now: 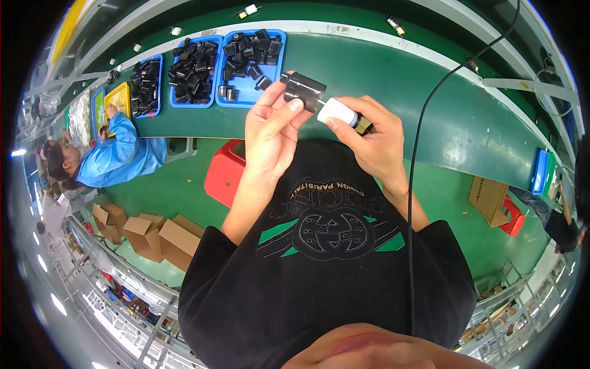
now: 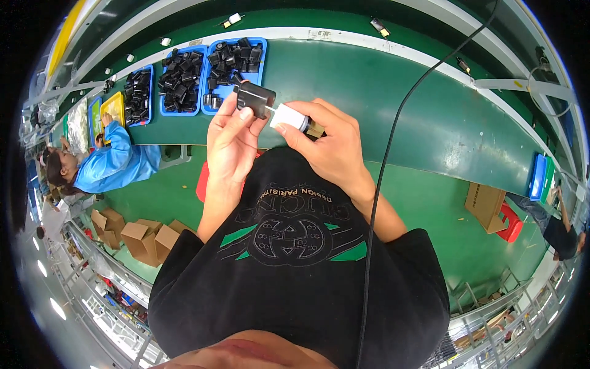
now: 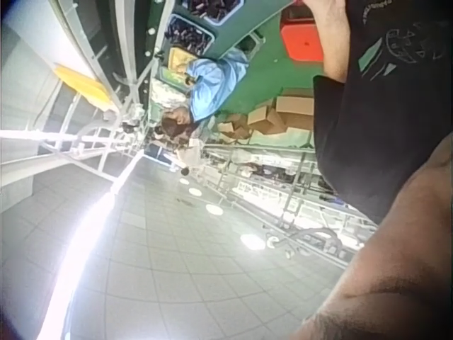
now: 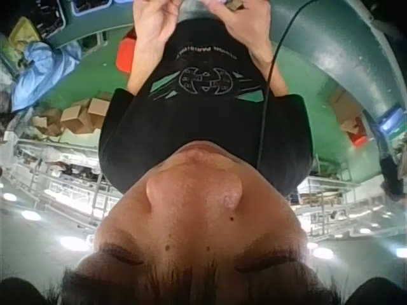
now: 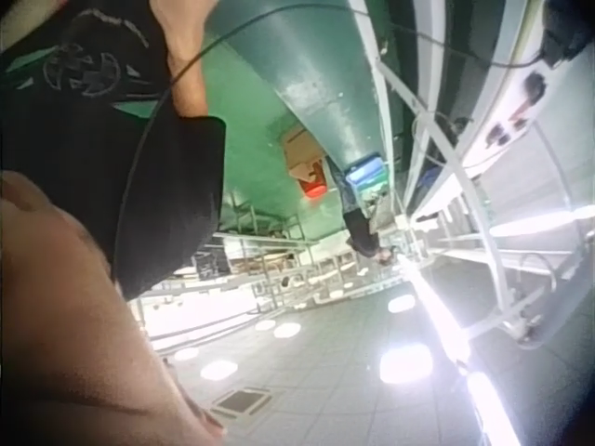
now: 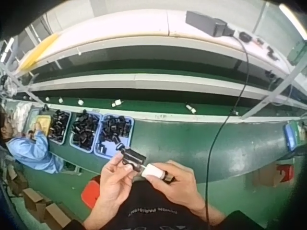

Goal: The person assembles black cylindrical parts with white base components by hand, taking them from blue trays and cardboard boxes and joining them together.

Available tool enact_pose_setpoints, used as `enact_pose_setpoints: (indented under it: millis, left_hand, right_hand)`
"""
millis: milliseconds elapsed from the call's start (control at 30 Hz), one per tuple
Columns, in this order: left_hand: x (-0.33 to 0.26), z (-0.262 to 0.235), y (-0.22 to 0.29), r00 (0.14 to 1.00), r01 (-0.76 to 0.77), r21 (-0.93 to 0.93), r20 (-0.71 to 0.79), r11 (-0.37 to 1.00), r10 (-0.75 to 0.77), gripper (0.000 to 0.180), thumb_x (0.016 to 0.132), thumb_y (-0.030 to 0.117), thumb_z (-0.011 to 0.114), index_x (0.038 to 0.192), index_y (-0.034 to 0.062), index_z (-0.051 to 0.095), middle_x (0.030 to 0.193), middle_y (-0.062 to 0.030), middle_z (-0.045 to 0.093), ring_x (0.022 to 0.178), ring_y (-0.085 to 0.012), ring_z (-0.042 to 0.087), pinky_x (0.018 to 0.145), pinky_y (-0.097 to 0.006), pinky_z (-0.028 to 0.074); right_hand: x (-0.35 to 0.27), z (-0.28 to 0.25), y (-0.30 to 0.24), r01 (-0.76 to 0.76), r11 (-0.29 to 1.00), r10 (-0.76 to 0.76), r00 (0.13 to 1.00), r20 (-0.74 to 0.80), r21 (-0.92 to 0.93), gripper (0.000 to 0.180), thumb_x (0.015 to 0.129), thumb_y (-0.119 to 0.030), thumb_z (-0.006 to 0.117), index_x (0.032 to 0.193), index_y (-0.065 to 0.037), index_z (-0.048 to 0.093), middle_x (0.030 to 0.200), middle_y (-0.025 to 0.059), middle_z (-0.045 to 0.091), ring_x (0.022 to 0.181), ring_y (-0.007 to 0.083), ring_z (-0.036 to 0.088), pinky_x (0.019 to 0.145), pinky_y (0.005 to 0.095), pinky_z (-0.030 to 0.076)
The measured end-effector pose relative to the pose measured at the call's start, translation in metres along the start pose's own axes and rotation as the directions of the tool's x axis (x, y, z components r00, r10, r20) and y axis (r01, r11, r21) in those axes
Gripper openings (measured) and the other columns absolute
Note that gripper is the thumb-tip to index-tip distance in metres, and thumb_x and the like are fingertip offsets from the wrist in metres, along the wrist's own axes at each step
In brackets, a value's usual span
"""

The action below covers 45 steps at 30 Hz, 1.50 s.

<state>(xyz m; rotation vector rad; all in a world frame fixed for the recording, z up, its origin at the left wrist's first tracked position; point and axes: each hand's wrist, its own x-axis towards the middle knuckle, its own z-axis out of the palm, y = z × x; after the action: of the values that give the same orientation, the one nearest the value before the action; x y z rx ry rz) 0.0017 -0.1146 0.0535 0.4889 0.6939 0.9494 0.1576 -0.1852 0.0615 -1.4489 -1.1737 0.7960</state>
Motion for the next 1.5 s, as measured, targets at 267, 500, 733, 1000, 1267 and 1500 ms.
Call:
enact_pose_setpoints:
  millis: [267,500,733,1000,1267,1500]
  left_hand:
    - [-0.012,0.004,-0.003,0.997,0.036,0.063,0.067,0.997,-0.04,0.046,0.079,-0.012,0.062,0.122,-0.008,0.049,0.113,-0.0175,0.059,0.099,-0.0238,0.064,0.084,-0.036,0.057]
    - [-0.022,0.008,-0.005,0.995,0.0,0.05,0.102,0.999,-0.005,0.046,0.078,-0.014,0.062,0.122,-0.0074,0.05,0.112,-0.0171,0.06,0.098,-0.0232,0.064,0.083,-0.037,0.058]
    - [-0.025,0.012,-0.004,0.983,-0.084,0.185,0.175,0.979,0.051,0.045,0.075,-0.015,0.067,0.118,-0.0085,0.055,0.112,-0.0164,0.06,0.102,-0.0231,0.061,0.085,-0.033,0.056]
    - [-0.04,0.032,0.014,0.888,-0.422,0.494,0.396,0.761,0.236,0.049,0.073,-0.01,0.072,0.119,-0.0038,0.058,0.112,-0.0136,0.059,0.102,-0.0215,0.061,0.085,-0.032,0.056]
    - [-0.044,0.051,0.026,0.614,-0.786,0.591,0.713,0.182,0.337,0.046,0.058,-0.008,0.079,0.102,-0.006,0.067,0.094,-0.017,0.066,0.082,-0.0238,0.066,0.067,-0.028,0.054]
    - [-0.044,0.049,0.023,0.606,-0.795,0.56,0.713,0.233,0.352,0.046,0.054,-0.007,0.081,0.098,-0.0068,0.068,0.091,-0.0166,0.065,0.077,-0.0226,0.065,0.064,-0.027,0.054]
  right_hand:
    - [-0.008,-0.005,0.001,0.066,0.996,-0.062,0.995,-0.075,0.062,0.025,0.075,-0.005,0.073,0.099,0.0,0.067,0.076,0.0055,0.062,0.063,0.0097,0.055,0.054,0.0234,0.042]
    - [-0.014,-0.005,0.005,0.115,0.993,-0.112,0.991,-0.074,0.033,0.027,0.075,-0.004,0.074,0.1,0.0,0.067,0.075,0.0053,0.06,0.06,0.0097,0.052,0.051,0.0233,0.04]
    - [-0.011,-0.014,0.0,0.231,0.973,-0.23,0.973,0.029,-0.02,0.048,0.069,-0.012,0.079,0.114,-0.002,0.065,0.081,0.0054,0.058,0.067,0.0129,0.051,0.056,0.0258,0.041]
    - [0.003,-0.017,0.014,0.415,0.907,-0.421,0.9,0.115,0.077,0.06,0.063,-0.021,0.081,0.117,-0.004,0.064,0.088,0.0052,0.059,0.075,0.0167,0.054,0.066,0.0296,0.045]
    - [-0.008,-0.013,0.044,0.189,0.783,-0.308,0.946,0.105,0.593,0.043,0.067,-0.005,0.079,0.106,0.008,0.063,0.101,0.0189,0.063,0.095,0.0266,0.062,0.084,0.0359,0.051]
    - [-0.012,-0.015,0.042,0.262,0.803,-0.362,0.928,0.09,0.535,0.039,0.076,-0.019,0.076,0.102,0.007,0.065,0.099,0.0193,0.064,0.092,0.027,0.064,0.082,0.0353,0.052]
